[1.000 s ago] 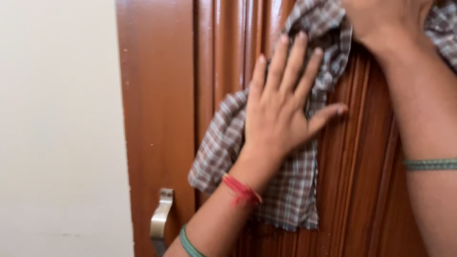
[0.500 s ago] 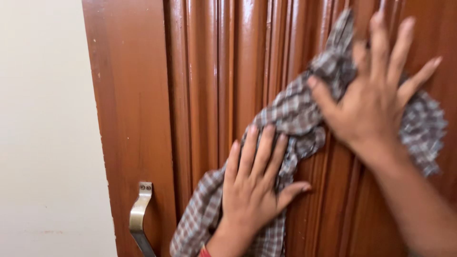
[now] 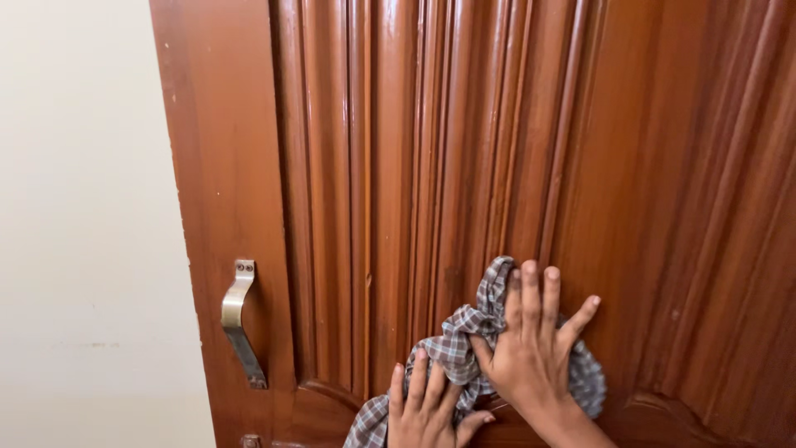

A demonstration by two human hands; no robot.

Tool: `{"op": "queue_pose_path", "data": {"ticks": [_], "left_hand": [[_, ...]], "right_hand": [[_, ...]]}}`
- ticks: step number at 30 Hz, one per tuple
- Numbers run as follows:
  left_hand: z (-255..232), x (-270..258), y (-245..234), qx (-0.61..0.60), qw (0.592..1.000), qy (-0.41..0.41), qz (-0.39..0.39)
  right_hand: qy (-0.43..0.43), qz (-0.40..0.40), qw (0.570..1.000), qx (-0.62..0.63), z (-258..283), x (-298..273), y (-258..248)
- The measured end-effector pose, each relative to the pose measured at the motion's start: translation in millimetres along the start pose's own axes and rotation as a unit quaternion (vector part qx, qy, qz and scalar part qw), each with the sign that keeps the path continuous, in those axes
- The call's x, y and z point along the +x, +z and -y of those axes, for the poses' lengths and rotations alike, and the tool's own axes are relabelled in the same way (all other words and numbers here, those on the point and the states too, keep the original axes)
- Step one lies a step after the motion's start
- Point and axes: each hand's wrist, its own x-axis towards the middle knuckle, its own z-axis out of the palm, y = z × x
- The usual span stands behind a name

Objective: The person wipes a wooden door with a checkered cloth, moving from the bottom edge upward across the panels, handle, and latch area. The person continues to wipe the lower sections and around the lock mechanism.

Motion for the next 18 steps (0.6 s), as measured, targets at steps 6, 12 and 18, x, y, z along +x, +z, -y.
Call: {"op": "queue_pose_path", "data": {"ticks": [6, 12, 18], "left_hand": [[14.3, 103.4, -24.6, -0.023, 0.999, -0.015, 0.031], [32.9, 209.4, -41.0, -0.019, 0.999, 0.006, -0.038], [52.1, 284.2, -39.2, -0.015, 0.998, 0.012, -0.064]], "right_hand": [[0.057, -0.159, 0.983, -0.067, -32.6, 87.2, 5.4], [0.089, -0.148, 0.985, -0.021, -33.6, 205.8, -28.9], [0.062, -0.156, 0.984, 0.055, -34.4, 289.8, -68.0]]}}
